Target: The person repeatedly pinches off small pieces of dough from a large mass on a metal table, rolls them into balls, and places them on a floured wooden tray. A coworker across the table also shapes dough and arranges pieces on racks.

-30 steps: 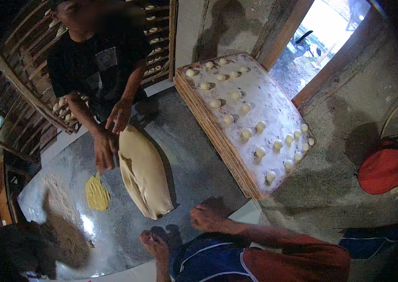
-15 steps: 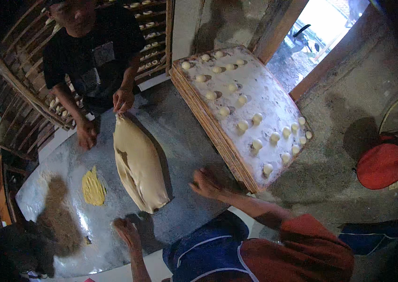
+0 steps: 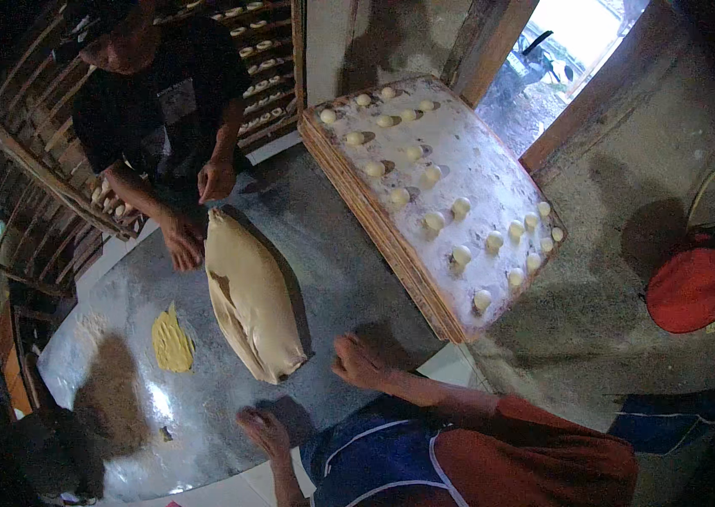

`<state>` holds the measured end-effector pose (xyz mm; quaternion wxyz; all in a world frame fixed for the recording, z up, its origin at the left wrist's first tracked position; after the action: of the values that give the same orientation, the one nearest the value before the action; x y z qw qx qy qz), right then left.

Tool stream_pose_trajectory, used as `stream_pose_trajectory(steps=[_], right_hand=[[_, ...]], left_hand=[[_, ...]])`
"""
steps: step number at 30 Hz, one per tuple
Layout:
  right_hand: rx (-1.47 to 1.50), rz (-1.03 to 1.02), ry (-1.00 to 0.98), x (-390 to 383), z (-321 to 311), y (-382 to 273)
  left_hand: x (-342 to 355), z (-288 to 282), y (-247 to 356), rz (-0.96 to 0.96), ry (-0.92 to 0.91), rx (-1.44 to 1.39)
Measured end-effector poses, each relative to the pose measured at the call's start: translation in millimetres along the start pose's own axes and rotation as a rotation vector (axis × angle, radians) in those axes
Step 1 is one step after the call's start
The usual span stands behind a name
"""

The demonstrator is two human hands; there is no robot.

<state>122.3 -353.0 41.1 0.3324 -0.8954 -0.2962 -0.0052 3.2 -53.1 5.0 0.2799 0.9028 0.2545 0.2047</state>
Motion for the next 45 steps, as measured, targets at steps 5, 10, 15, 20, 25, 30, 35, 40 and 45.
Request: stream_pose_trajectory(steps=[5,10,15,20,25,30,35,40,45], right_hand=[[0.021,0.073,-0.089,-20,-20,56],[-0.219,-0.062,-0.137,-12,-25,8],[-0.663,-0.365,-0.041,-34,-27,7],[-0.410,-0.225,-0.395,-45,-23,6],[0.082,-0.174,0.185,-34,-214,1],[-0.133,-0.149,1.075,-37,-419,46],[-0.491,0.284,0.556,-63,-388,179],[-0.305,0.199,0.944,-91,-359,132],[-0.289,0.250,0.636,-101,-310,18]], left_hand=[[-2,-24,-74,-0.176,-0.158,0.098],[-2,-49,-27,0.051,-0.174,0.209],[24,-62,-8,0.352,-0.766,0.318],[73,-11,255,0.722,-0.802,0.142],[66,69,548,1.000,-0.541,-0.543],[51,256,657,0.965,-0.895,-0.465],[8,262,663,0.990,-0.771,-0.232],[11,118,506,0.573,-0.696,-0.568],[-51,52,242,-0.078,-0.584,-0.315]])
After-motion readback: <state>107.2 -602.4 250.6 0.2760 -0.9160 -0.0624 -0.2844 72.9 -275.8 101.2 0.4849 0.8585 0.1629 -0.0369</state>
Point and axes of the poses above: each hand's wrist, its own x-axis towards the middle knuckle, its own z-axis out of the palm, y = z × x, the point moved 6 cm from there along x, towards the middle knuckle, and after that the axes turned 13 degrees about -z, right-handed, at the moved point
